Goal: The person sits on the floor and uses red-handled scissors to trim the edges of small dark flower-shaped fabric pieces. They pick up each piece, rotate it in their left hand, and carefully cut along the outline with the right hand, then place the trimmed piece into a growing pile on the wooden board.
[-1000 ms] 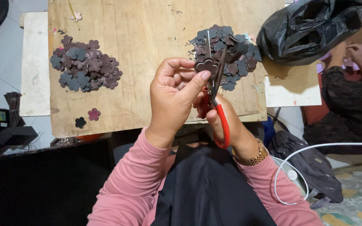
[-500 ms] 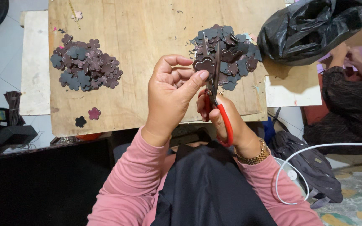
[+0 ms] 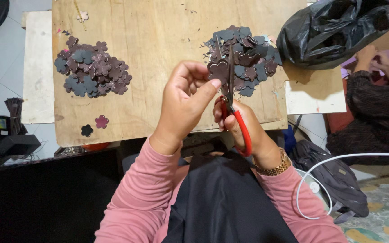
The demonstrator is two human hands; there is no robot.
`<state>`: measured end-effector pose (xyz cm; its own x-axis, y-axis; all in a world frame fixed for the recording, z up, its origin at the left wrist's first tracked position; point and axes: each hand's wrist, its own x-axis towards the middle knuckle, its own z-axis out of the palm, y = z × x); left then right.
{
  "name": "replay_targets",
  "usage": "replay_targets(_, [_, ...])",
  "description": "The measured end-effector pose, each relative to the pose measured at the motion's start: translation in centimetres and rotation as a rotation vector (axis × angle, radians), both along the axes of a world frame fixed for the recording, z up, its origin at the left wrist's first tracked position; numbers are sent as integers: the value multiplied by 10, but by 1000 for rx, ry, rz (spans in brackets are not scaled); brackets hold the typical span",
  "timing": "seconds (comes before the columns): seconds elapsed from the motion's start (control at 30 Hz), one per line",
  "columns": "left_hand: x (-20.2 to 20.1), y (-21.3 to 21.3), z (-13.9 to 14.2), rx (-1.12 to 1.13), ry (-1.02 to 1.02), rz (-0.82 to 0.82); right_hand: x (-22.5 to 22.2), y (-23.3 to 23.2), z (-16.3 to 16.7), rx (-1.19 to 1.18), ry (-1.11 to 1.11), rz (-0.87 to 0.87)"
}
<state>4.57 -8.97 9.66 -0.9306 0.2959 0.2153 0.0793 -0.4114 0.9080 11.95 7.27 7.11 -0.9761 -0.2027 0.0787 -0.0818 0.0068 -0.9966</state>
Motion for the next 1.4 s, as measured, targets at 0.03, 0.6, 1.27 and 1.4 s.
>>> replay_targets(0.03, [1,1,0,-50,-20,-8,1,0,0,4,-1,-2])
replay_targets(0.6, [6,-7,17,-358,164,73,0,8,13,189,98,51])
replay_targets(1.27, [9,-4,13,-133,-14,-85,3,4,-5,-27,9,-10])
replay_targets(1.4, [11,-1,8,-37,-98,-98,2,3,-3,-44,10,13])
